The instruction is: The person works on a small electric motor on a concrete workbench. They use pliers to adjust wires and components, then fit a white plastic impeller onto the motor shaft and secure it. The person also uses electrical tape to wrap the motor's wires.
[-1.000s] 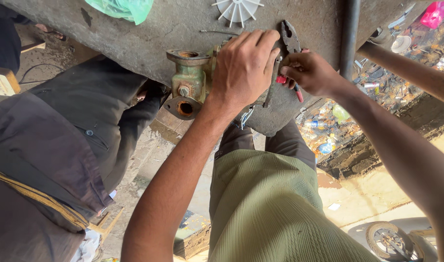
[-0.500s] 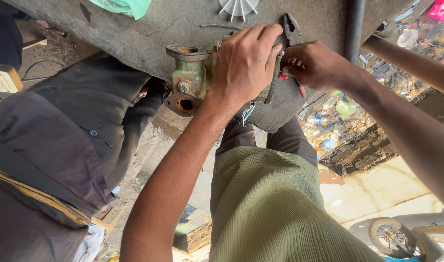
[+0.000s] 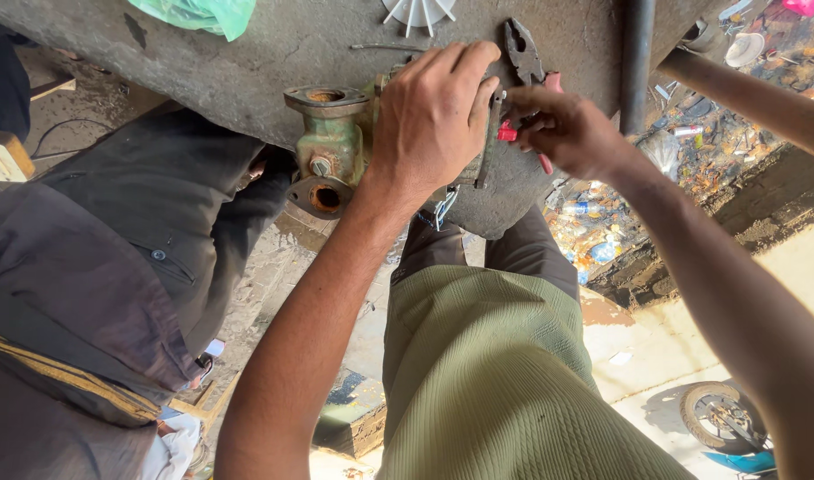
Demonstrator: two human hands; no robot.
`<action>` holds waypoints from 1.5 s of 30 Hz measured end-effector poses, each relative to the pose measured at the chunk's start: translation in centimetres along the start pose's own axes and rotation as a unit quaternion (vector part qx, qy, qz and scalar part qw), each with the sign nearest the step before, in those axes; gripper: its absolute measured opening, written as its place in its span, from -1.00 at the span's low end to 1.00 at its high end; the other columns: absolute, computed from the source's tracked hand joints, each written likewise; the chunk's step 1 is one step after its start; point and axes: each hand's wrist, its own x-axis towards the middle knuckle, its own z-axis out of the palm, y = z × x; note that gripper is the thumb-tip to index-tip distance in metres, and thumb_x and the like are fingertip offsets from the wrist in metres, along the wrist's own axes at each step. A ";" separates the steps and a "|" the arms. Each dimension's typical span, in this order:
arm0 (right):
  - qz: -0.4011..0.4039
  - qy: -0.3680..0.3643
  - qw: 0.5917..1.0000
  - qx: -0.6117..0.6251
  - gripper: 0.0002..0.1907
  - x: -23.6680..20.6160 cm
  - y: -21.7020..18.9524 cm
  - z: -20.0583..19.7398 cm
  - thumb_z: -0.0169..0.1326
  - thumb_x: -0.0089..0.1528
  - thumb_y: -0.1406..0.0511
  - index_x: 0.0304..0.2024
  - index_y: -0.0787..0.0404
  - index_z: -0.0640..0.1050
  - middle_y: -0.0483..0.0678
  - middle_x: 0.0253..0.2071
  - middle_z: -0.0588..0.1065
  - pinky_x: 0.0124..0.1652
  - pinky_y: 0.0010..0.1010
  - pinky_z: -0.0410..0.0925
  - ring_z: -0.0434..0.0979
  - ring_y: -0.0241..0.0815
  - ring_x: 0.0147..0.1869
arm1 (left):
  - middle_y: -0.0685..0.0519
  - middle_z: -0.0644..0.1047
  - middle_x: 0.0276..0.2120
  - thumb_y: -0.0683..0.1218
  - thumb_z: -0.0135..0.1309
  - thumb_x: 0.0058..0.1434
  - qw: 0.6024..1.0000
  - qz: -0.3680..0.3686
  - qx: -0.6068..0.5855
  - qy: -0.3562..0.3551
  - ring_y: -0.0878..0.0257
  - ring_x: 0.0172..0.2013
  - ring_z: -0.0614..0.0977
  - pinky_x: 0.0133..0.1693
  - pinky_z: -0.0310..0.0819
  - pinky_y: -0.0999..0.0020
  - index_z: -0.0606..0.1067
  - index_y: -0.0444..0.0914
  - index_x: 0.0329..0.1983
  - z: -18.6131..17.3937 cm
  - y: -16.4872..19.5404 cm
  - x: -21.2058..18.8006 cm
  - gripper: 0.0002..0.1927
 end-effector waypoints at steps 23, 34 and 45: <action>0.014 0.231 0.923 0.307 -0.82 -2.2 1.0 7.9 0.12 0.38 0.32 -0.13 0.36 0.60 -0.05 -0.33 0.59 -0.29 -0.47 0.47 0.60 -0.30 -0.30 | -0.05 0.62 -0.25 -0.05 0.19 0.36 1.000 0.018 -0.006 -0.009 0.05 -0.27 0.69 -0.24 0.57 0.15 0.51 -0.26 -0.08 -1.7 0.6 1.2 -0.79; 0.124 0.098 0.979 -0.130 -0.70 4.4 3.3 0.7 0.17 0.34 0.12 -0.14 0.24 0.67 0.04 -0.28 0.63 -0.19 -0.28 0.49 0.62 -0.19 -0.30 | -0.03 0.60 -0.37 -0.05 0.19 0.35 1.000 0.010 -0.002 -0.021 0.09 -0.36 0.67 -0.32 0.54 0.14 0.53 -0.26 -0.19 -1.2 -0.1 1.2 -0.83; 0.106 0.143 0.952 0.247 -0.69 -2.8 0.1 5.0 0.10 0.43 0.23 -0.34 0.31 0.57 -0.11 -0.59 0.38 -0.56 -0.43 0.14 0.29 -0.32 -0.58 | -0.05 0.62 -0.36 -0.04 0.22 0.30 0.999 0.008 -0.015 -0.031 0.10 -0.36 0.69 -0.32 0.56 0.16 0.55 -0.27 -0.19 -1.3 -0.2 1.6 -0.81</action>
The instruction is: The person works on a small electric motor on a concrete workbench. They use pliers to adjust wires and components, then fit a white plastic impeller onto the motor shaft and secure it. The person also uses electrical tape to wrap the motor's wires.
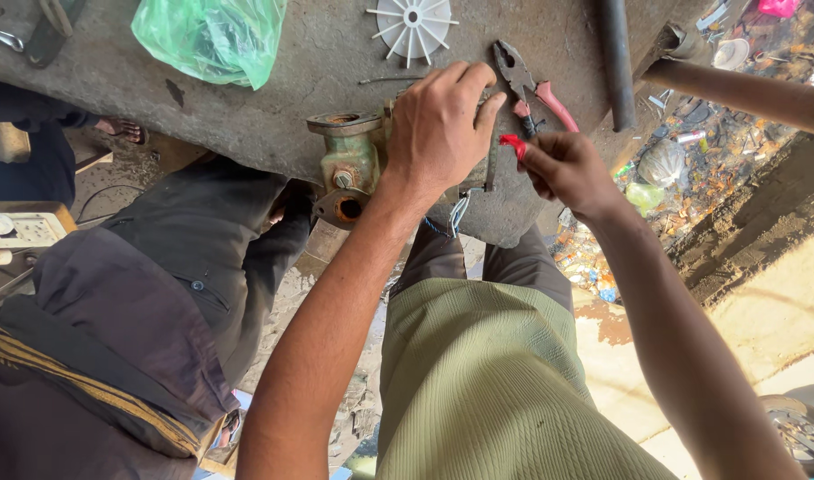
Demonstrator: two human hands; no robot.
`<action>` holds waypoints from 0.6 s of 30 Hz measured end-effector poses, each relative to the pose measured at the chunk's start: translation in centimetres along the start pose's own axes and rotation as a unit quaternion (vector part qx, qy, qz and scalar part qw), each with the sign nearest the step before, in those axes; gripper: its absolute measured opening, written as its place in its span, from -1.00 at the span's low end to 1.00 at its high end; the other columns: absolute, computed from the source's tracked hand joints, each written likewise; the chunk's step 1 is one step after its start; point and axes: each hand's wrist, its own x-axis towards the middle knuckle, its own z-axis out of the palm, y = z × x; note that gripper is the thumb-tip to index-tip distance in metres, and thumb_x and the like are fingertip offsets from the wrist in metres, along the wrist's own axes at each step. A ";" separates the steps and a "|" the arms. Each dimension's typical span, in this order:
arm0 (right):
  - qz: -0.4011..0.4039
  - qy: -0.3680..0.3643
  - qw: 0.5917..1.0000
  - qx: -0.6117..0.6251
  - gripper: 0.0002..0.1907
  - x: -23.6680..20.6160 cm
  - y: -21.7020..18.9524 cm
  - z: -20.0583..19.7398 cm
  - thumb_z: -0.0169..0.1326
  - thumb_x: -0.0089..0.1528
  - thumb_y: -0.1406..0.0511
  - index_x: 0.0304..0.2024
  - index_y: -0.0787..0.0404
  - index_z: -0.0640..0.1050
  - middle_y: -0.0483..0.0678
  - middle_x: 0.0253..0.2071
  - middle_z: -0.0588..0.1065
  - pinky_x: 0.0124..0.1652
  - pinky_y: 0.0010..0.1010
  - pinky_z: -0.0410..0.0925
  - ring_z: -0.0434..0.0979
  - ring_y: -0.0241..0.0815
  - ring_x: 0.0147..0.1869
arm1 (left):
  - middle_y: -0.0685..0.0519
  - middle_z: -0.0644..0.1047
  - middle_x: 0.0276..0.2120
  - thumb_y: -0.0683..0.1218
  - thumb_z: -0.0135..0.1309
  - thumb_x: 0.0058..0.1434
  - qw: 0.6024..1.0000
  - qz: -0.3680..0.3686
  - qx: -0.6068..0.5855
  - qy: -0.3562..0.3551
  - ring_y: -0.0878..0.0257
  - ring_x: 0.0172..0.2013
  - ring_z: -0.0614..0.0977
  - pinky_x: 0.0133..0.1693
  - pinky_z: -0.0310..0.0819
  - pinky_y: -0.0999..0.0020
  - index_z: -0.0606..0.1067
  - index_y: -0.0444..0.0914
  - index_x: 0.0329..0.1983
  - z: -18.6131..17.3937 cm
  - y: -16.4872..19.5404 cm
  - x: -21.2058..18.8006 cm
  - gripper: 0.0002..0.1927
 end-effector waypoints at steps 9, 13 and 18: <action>0.036 0.116 0.955 -0.271 -0.81 5.0 -1.6 0.0 0.17 0.32 0.24 -0.11 0.20 0.64 0.04 -0.52 0.54 -0.53 -0.42 0.31 0.43 -0.28 -0.57 | -0.05 0.59 -0.39 0.00 0.28 0.25 1.000 0.006 -0.012 0.013 0.04 -0.36 0.68 -0.30 0.53 0.10 0.54 -0.27 -0.26 -0.2 0.3 -0.1 -0.74; -0.009 0.029 0.923 -0.383 -0.81 2.9 -1.3 -0.6 0.19 0.27 0.26 -0.25 0.25 0.72 0.01 -0.44 0.61 -0.43 -0.46 0.35 0.50 -0.28 -0.52 | -0.03 0.60 -0.36 -0.02 0.29 0.25 0.999 0.020 -0.021 0.022 0.00 -0.34 0.67 -0.28 0.52 0.08 0.53 -0.26 -0.27 -0.4 0.4 0.0 -0.76; -0.005 0.024 0.963 -0.270 -0.75 1.0 -2.1 -1.6 0.23 0.30 0.19 -0.30 0.25 0.70 -0.01 -0.55 0.50 -0.52 -0.37 0.24 0.37 -0.31 -0.54 | -0.04 0.59 -0.39 -0.01 0.29 0.24 1.000 0.006 -0.012 -0.002 0.02 -0.37 0.67 -0.34 0.50 0.08 0.53 -0.27 -0.29 -0.8 0.6 0.3 -0.75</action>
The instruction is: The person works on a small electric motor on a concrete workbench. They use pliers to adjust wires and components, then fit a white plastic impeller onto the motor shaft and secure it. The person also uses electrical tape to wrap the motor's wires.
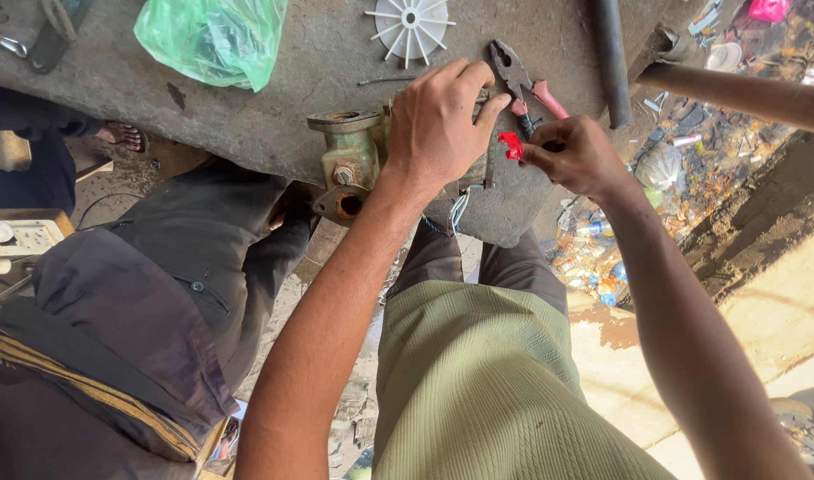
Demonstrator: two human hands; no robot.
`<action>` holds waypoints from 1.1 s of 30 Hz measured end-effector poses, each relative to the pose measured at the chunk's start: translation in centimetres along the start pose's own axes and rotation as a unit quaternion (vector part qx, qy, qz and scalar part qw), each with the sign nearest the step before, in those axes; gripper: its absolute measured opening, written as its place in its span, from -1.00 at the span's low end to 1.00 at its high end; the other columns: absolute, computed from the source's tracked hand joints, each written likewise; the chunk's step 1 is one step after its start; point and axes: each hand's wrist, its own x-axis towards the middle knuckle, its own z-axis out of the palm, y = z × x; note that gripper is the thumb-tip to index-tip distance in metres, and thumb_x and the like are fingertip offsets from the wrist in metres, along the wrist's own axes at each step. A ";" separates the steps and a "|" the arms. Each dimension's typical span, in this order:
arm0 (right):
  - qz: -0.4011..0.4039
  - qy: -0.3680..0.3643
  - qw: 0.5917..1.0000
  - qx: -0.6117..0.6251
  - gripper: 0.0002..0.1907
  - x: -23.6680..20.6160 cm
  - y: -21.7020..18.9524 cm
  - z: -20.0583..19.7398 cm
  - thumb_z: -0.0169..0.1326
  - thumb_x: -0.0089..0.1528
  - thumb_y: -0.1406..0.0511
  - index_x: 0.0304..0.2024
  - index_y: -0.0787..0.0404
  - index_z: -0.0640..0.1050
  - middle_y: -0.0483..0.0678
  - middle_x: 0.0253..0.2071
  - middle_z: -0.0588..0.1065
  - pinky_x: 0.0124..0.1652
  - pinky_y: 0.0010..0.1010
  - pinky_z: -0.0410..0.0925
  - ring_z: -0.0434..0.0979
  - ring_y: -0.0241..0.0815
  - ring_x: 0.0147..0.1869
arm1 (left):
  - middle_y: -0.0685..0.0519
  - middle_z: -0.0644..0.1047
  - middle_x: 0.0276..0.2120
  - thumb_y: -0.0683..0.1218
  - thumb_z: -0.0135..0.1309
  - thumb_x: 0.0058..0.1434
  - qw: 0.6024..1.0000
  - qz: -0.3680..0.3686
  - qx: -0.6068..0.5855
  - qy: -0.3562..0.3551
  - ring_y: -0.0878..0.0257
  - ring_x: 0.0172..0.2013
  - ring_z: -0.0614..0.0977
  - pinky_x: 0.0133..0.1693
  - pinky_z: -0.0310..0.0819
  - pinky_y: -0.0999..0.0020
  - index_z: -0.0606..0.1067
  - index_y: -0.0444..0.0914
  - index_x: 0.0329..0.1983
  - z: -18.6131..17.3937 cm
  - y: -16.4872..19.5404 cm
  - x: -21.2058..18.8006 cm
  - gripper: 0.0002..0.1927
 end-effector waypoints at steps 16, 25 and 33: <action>-0.056 0.098 0.989 -0.097 -0.61 0.8 0.8 1.0 0.42 0.16 0.28 -0.59 0.30 0.48 -0.03 -0.67 0.43 -0.56 -0.34 0.21 0.33 -0.27 -0.63 | -0.03 0.61 -0.37 0.00 0.32 0.22 1.000 0.021 0.005 0.016 0.06 -0.39 0.67 -0.36 0.52 0.13 0.55 -0.26 -0.27 0.2 -0.2 0.0 -0.74; -0.068 0.166 0.984 0.009 -0.55 4.0 0.0 1.3 0.43 0.22 0.25 -0.57 0.19 0.42 -0.12 -0.61 0.40 -0.57 -0.42 0.18 0.28 -0.38 -0.55 | -0.02 0.62 -0.36 0.00 0.31 0.23 1.000 0.018 0.005 0.016 0.07 -0.38 0.68 -0.35 0.52 0.13 0.54 -0.26 -0.28 0.5 -0.5 -0.2 -0.74; -0.082 0.150 0.967 -0.191 -0.51 0.7 0.3 1.1 0.49 0.15 0.17 -0.65 0.23 0.48 -0.07 -0.73 0.39 -0.59 -0.29 0.14 0.28 -0.26 -0.67 | -0.01 0.61 -0.38 0.01 0.30 0.22 1.000 0.015 0.005 0.006 0.11 -0.42 0.68 -0.39 0.52 0.18 0.55 -0.25 -0.28 0.5 -0.5 0.1 -0.75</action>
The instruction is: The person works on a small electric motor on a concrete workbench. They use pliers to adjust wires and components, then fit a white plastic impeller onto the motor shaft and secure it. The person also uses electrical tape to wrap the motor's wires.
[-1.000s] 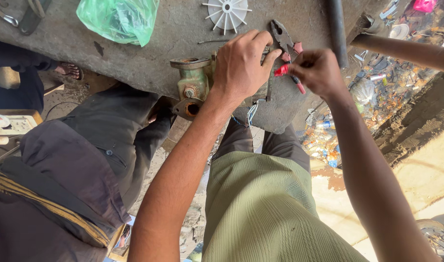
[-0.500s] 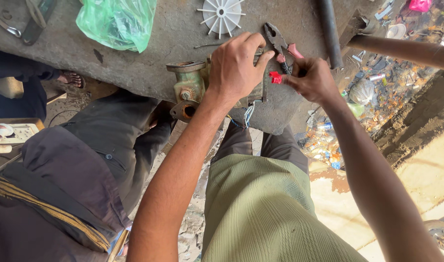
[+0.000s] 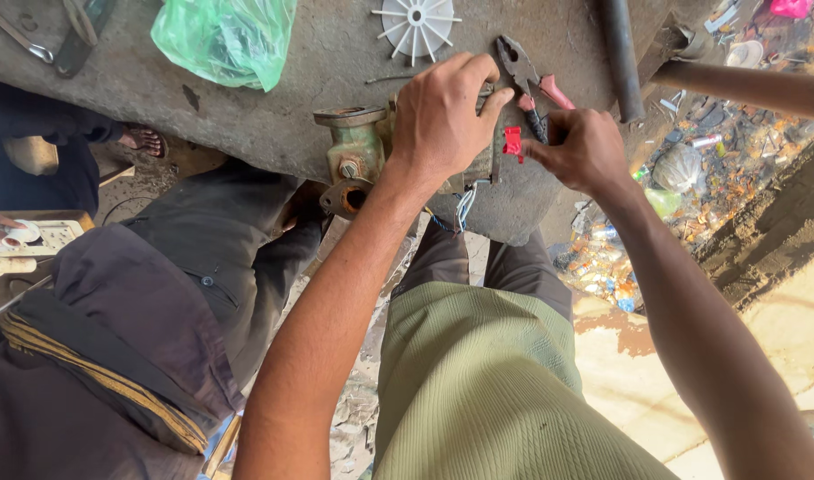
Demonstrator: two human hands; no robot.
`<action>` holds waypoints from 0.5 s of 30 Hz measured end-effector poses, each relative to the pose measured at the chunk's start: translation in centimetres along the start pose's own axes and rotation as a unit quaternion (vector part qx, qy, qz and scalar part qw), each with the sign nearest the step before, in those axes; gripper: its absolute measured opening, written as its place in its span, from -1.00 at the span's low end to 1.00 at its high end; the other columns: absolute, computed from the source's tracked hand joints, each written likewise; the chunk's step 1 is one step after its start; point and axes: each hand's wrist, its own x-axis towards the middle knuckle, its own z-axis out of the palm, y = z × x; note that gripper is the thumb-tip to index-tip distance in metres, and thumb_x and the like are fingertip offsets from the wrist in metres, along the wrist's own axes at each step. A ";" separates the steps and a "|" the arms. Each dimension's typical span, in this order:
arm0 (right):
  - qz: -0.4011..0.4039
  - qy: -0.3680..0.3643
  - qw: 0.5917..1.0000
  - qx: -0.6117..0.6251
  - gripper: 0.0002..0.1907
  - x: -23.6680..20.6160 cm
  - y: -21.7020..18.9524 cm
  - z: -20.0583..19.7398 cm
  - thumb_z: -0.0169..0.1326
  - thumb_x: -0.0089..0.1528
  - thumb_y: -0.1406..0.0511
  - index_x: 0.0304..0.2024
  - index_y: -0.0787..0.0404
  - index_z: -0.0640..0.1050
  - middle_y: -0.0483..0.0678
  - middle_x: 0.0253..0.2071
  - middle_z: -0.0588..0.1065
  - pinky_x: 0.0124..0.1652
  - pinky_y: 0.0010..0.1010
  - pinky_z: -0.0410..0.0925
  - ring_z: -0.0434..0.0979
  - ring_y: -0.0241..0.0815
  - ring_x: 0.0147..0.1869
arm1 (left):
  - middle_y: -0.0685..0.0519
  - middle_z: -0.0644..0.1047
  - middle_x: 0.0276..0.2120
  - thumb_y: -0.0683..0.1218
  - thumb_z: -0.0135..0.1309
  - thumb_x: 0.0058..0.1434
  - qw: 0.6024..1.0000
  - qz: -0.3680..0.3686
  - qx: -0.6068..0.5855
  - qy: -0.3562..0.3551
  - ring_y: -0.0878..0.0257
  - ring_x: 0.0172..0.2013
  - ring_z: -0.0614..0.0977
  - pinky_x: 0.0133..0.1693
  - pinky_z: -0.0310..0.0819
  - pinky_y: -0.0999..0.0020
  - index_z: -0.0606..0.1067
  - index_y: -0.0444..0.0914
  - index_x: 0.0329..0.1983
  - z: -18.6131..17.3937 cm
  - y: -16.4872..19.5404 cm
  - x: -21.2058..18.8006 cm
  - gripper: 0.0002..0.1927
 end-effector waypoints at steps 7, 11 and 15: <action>0.075 0.061 0.987 0.127 -0.56 2.8 0.9 1.0 0.50 0.14 0.15 -0.55 0.21 0.50 -0.11 -0.59 0.46 -0.55 -0.35 0.24 0.32 -0.41 -0.56 | -0.01 0.61 -0.38 -0.01 0.31 0.22 1.000 -0.002 -0.001 0.000 0.10 -0.41 0.68 -0.37 0.52 0.15 0.55 -0.25 -0.28 0.2 -0.3 -0.2 -0.77; 0.087 0.027 0.993 0.078 -0.64 1.6 1.1 2.0 0.44 0.15 0.13 -0.52 0.18 0.58 -0.05 -0.61 0.51 -0.52 -0.33 0.29 0.41 -0.35 -0.60 | -0.01 0.61 -0.38 -0.03 0.31 0.21 1.000 0.000 0.011 0.008 0.07 -0.40 0.67 -0.36 0.51 0.12 0.55 -0.25 -0.28 0.2 -0.3 -0.3 -0.78; 0.096 -0.037 0.995 0.013 -0.57 0.2 0.9 1.5 0.36 0.21 0.08 -0.59 0.18 0.55 -0.04 -0.66 0.47 -0.54 -0.22 0.27 0.37 -0.25 -0.64 | -0.01 0.62 -0.38 -0.04 0.31 0.20 1.000 -0.014 0.003 -0.006 0.07 -0.41 0.68 -0.36 0.52 0.13 0.56 -0.25 -0.30 -0.3 0.3 0.1 -0.80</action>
